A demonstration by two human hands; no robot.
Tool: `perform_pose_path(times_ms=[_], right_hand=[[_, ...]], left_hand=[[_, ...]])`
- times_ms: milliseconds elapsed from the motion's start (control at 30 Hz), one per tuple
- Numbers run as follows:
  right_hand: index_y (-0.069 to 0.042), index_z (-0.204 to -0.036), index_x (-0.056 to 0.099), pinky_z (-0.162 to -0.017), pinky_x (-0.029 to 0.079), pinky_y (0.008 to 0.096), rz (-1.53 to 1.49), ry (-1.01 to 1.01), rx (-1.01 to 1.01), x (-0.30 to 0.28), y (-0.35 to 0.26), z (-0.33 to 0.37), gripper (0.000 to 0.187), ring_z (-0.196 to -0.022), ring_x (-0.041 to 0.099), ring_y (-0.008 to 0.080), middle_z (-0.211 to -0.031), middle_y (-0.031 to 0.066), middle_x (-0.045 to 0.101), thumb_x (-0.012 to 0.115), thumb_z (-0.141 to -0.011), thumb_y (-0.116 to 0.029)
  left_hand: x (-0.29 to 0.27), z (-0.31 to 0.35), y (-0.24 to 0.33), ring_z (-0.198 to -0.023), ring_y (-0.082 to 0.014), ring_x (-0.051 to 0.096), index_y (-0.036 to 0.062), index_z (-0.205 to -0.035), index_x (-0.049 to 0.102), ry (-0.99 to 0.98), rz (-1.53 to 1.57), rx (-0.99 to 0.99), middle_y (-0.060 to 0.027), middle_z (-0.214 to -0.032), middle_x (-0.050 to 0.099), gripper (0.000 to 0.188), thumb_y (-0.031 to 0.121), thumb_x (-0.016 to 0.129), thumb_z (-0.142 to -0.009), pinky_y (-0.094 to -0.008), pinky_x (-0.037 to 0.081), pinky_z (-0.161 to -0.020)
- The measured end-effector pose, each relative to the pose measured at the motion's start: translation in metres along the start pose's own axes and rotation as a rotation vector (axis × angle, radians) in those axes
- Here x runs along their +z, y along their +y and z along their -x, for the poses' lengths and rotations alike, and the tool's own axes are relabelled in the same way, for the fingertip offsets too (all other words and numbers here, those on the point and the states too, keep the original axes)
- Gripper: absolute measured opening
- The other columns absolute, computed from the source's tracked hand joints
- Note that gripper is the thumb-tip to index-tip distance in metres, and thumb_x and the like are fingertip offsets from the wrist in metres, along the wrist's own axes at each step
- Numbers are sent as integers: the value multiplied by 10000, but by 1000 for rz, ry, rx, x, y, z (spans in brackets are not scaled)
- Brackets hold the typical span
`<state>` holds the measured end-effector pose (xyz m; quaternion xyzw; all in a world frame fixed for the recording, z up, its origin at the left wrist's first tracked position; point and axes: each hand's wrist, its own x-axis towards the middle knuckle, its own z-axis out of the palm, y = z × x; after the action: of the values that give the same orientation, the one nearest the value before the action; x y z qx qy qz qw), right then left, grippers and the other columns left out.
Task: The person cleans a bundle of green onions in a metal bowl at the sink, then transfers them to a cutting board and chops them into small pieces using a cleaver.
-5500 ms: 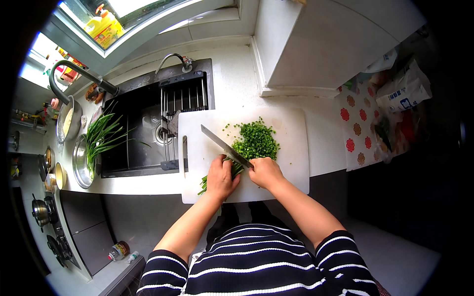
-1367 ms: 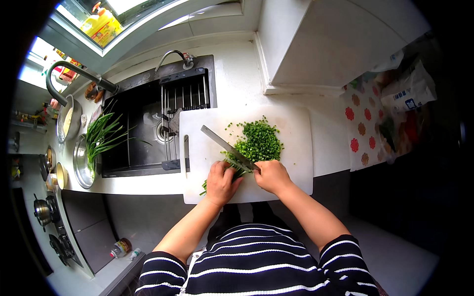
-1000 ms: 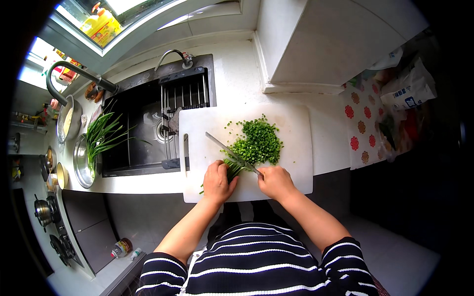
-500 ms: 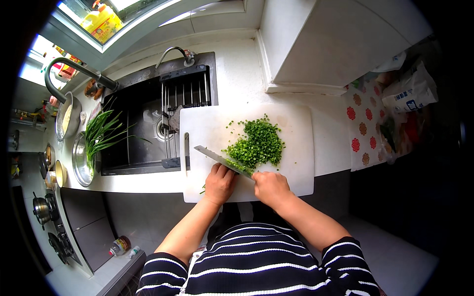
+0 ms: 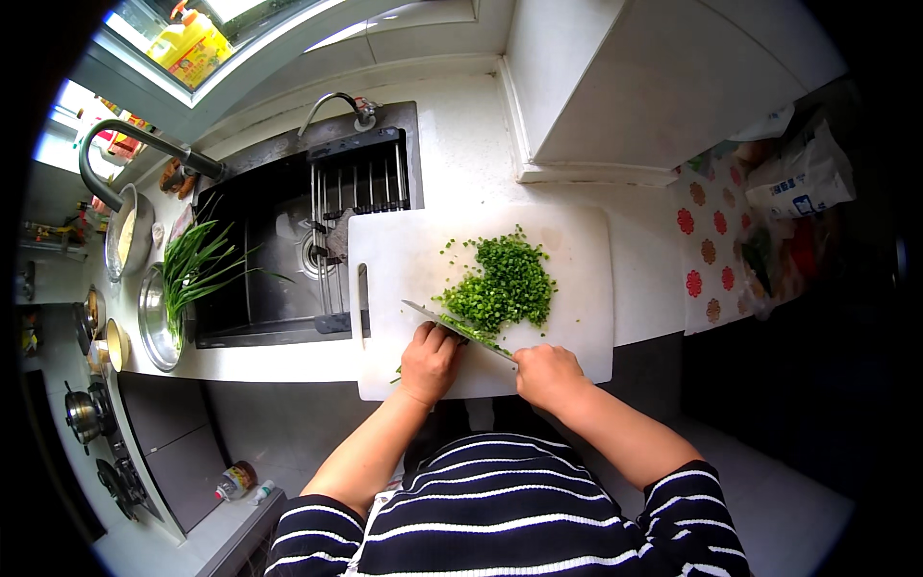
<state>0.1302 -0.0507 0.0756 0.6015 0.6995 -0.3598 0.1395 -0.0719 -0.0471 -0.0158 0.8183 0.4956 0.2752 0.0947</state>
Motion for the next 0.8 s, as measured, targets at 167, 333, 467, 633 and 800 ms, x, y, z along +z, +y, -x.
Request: perform_pose_path(times_ms=[167,333,467,633,800], right_hand=[[-24,-858,688,-756,542,459,11,-41,26,-12,-14,-15,168,-836,672,377,-868,203,687,568,-752,-74],[-19,-848,701,-759,547,443,25,-41,25,0,-25,-35,164,-852,675,370,-877,206,689,583,-747,-74],[-26,-836,708,-752,552,438,-19,39,14,12,-33,-51,162,-835,678,369,-849,205,689,595,-742,-95],[-65,-800,703,-715,539,452,-165,275,-124,29,-7,-60,160,-727,654,377,-736,196,660,570,-748,-138],[-98,-841,713,-695,532,462,-238,332,-96,17,0,-37,179,-708,641,384,-737,183,657,560,-779,-165]], left_hand=[[1,2,-1,-912,-301,585,68,-817,633,-28,23,-20,-78,-886,611,168,110,706,-671,-363,527,-716],[2,1,1,-901,-296,581,68,-807,617,4,13,-11,-73,-853,595,148,116,690,-688,-358,527,-694],[4,4,0,-904,-303,574,65,-825,613,-2,16,-10,-79,-861,590,161,108,690,-690,-364,519,-723],[0,7,4,-914,-331,556,68,-869,623,-18,64,-52,-106,-965,592,278,103,761,-630,-397,499,-766],[-16,-2,18,-1008,-375,520,43,-934,576,-22,66,-136,-187,-1145,528,405,184,808,-633,-435,464,-835]])
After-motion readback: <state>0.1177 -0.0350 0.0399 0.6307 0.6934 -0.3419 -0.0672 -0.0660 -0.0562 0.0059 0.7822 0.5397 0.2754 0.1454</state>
